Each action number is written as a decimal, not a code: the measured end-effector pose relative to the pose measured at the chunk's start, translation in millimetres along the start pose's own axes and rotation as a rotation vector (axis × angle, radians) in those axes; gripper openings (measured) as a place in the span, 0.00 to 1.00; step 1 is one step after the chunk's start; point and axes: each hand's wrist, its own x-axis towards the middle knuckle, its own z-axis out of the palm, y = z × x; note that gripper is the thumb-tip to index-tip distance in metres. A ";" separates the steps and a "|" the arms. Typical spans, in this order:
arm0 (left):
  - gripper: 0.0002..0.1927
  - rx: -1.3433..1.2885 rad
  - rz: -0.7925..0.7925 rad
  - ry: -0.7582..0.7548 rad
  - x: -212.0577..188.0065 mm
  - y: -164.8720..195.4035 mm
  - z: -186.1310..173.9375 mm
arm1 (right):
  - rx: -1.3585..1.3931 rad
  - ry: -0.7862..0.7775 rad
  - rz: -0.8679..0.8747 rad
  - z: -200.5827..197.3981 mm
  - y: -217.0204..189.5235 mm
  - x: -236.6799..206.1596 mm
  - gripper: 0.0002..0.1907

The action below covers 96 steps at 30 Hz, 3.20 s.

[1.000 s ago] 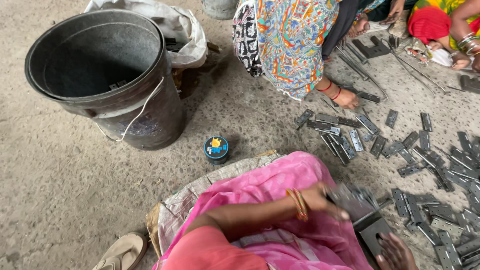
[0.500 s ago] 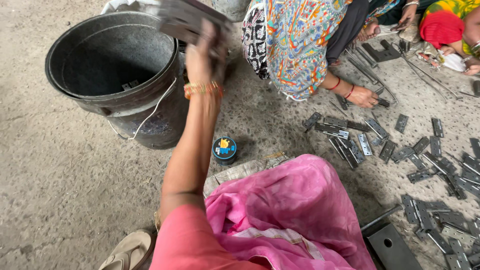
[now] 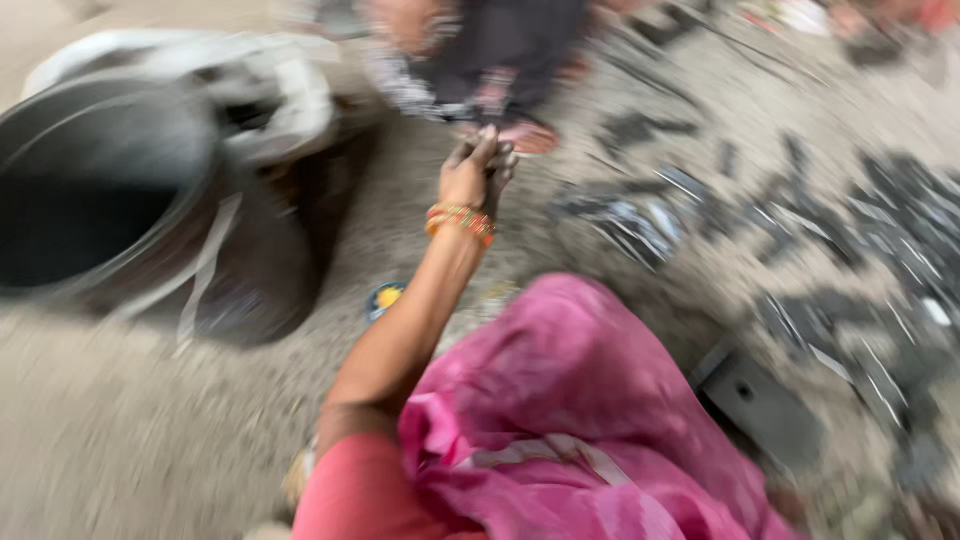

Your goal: The person sits on the floor and assembles metal hinges by inserting pins into the knuckles using a metal rod and a small anvil. She repeatedly picks up hinge plates, aligns them, and drives the pin through before placing the finished hinge aside.

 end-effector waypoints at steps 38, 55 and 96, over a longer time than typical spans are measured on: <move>0.18 1.753 0.728 -1.641 -314.1 -675.9 310.3 | -0.038 0.349 0.139 -5.2 44.2 3.8 0.25; 0.08 0.828 0.340 -1.325 -249.7 -553.0 310.5 | -0.096 0.347 0.073 -8.5 77.9 6.8 0.24; 0.13 0.816 -0.899 -1.237 -346.8 -522.0 149.1 | 0.430 0.570 0.263 -13.3 104.7 27.1 0.24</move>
